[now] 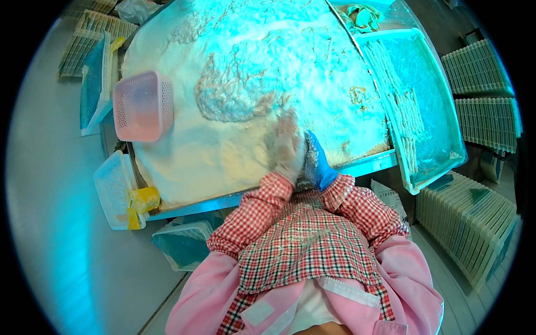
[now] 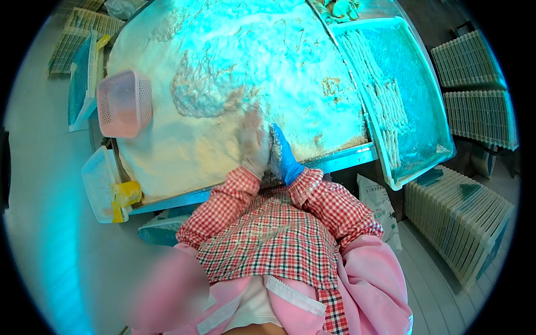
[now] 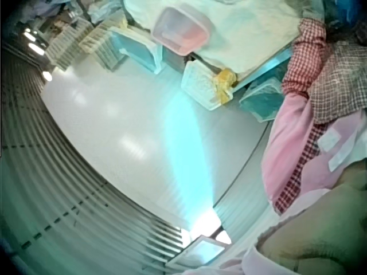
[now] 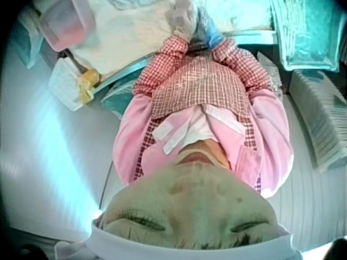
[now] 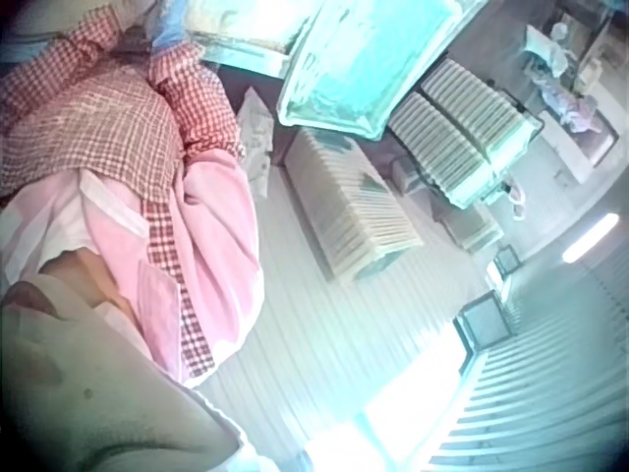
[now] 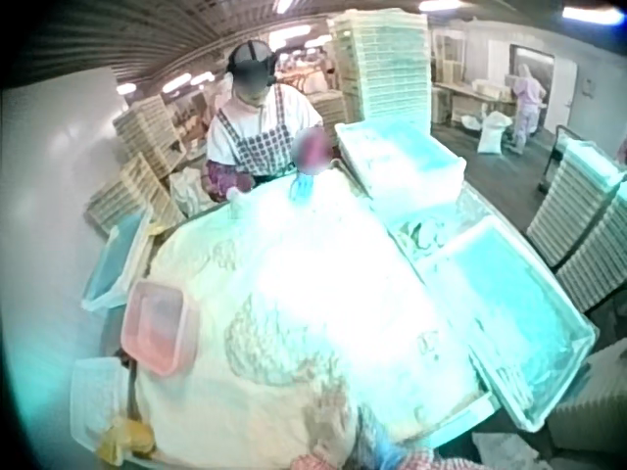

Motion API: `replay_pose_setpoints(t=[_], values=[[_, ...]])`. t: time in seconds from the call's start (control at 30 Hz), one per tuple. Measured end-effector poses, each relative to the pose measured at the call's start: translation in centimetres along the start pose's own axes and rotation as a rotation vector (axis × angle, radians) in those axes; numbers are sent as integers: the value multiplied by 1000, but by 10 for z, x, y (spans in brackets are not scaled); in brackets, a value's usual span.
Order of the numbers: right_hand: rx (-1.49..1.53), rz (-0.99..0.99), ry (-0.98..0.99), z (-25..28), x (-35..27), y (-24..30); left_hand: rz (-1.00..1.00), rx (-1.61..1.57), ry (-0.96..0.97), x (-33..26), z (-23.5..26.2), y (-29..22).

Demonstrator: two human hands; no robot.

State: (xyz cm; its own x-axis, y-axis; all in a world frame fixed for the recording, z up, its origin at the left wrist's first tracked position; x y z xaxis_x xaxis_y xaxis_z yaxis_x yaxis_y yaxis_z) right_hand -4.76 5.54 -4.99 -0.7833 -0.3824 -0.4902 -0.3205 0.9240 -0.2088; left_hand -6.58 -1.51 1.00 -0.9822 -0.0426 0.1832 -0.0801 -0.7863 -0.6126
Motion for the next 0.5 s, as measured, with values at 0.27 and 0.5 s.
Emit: replay_pose_setpoints(t=[0.27, 0.5], values=[[-241, 219, -13, -34, -12, -6, -65, 43, 78, -9, -22, 17], [-246, -105, -1, 14, 5, 36, -150, 279, 165, -5, -24, 24]])
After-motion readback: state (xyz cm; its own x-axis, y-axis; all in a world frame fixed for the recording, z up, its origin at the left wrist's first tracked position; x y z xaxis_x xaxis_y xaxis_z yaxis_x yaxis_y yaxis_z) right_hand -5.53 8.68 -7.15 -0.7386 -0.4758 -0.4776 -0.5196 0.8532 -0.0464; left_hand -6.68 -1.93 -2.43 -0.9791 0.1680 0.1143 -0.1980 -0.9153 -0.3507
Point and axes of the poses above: each hand's wrist, its own x-axis towards the middle knuckle, its own z-axis out of the back of the hand, y = z × x, the point moved 4 cm from there along x, towards the middle knuckle, and after that the axes turned 9 degrees about x, right-handed, at the moved point
